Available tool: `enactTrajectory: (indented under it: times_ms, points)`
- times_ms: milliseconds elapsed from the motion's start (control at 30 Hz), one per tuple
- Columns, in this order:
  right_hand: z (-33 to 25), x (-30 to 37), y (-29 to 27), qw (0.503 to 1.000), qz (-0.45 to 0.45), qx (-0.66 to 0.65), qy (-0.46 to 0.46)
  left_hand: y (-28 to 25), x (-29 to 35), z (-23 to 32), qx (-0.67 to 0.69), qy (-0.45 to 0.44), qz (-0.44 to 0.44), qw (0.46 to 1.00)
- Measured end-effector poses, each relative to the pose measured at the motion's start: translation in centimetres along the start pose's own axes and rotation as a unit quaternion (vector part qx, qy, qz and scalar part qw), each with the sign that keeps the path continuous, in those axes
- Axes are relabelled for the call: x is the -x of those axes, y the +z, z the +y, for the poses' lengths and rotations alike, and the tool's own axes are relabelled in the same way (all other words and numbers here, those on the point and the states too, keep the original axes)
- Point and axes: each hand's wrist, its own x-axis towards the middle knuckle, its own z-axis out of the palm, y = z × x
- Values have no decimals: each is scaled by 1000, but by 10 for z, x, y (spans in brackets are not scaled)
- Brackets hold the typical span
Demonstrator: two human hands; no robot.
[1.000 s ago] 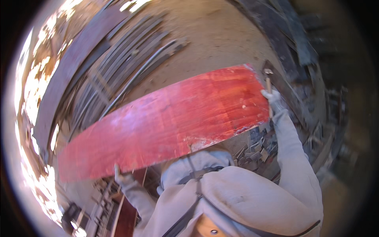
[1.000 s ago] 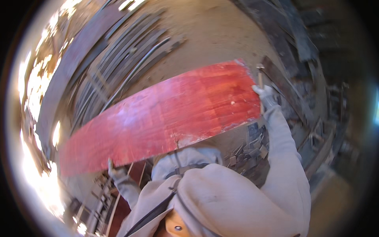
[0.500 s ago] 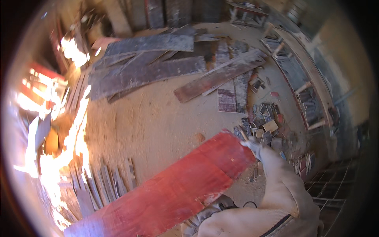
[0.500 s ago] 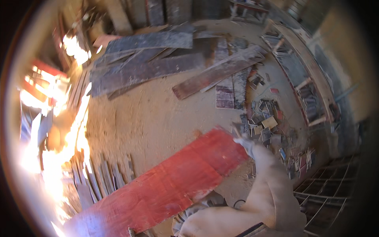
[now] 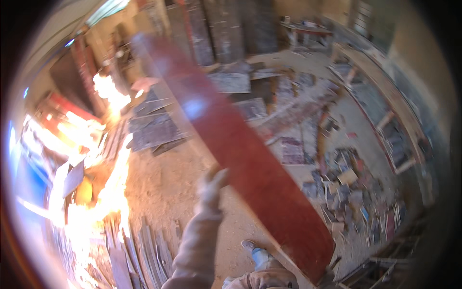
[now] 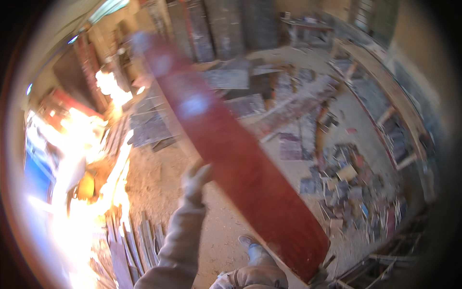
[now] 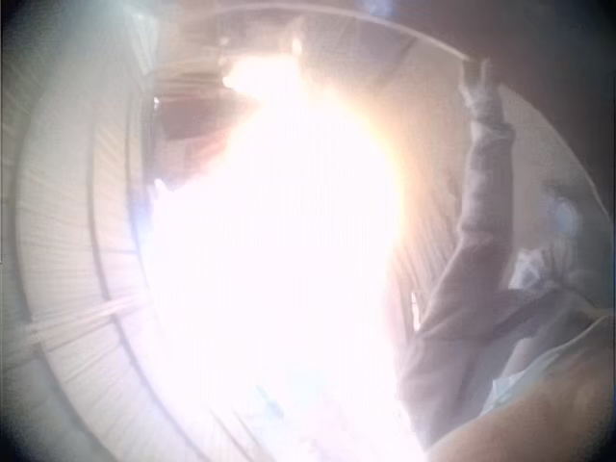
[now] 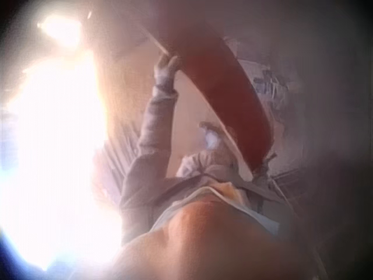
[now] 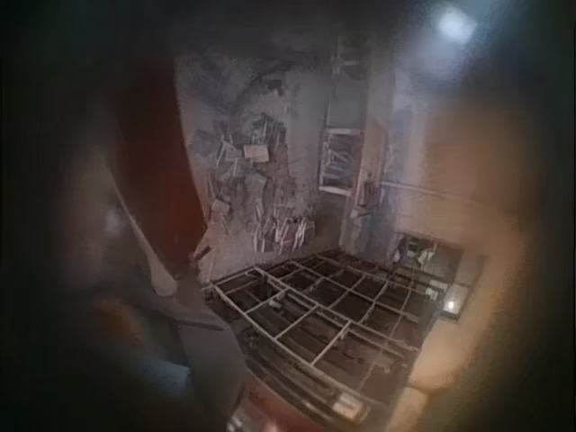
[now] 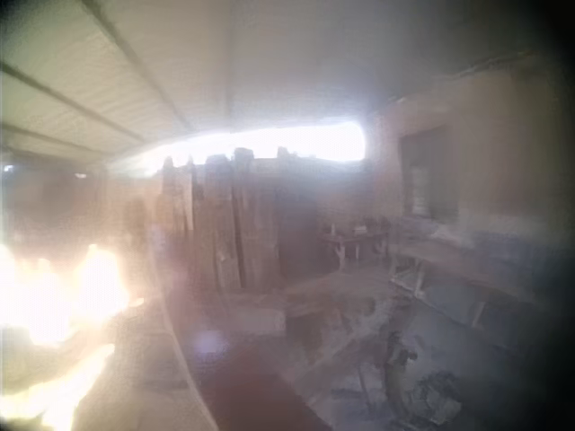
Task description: The person repeatedly hammers nails into several flat wooden boards using a claw hammer. They pick up boards, position them on a metal frame, and strike nails along the edges. The boards are handled one at a time and placed back on the frame after hammering.
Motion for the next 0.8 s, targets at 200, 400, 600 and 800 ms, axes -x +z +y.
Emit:
enactTrajectory:
  times_ms: [200, 400, 600, 800]
  points:
    - [-1, -55, 144, 997, 30, 54, 40, 89, 18, -100, 165, -75, -245, 953]
    - [-56, -170, 283, 718, -522, 252, 385, -93, 139, -287, -319, -186, -190, 910]
    - [2, -101, 400, 708, -269, 649, -75, -293, 465, -410, -33, -575, 335, 746]
    - [171, 47, 425, 592, -438, 663, -132, -226, 682, -478, -243, -682, 169, 669]
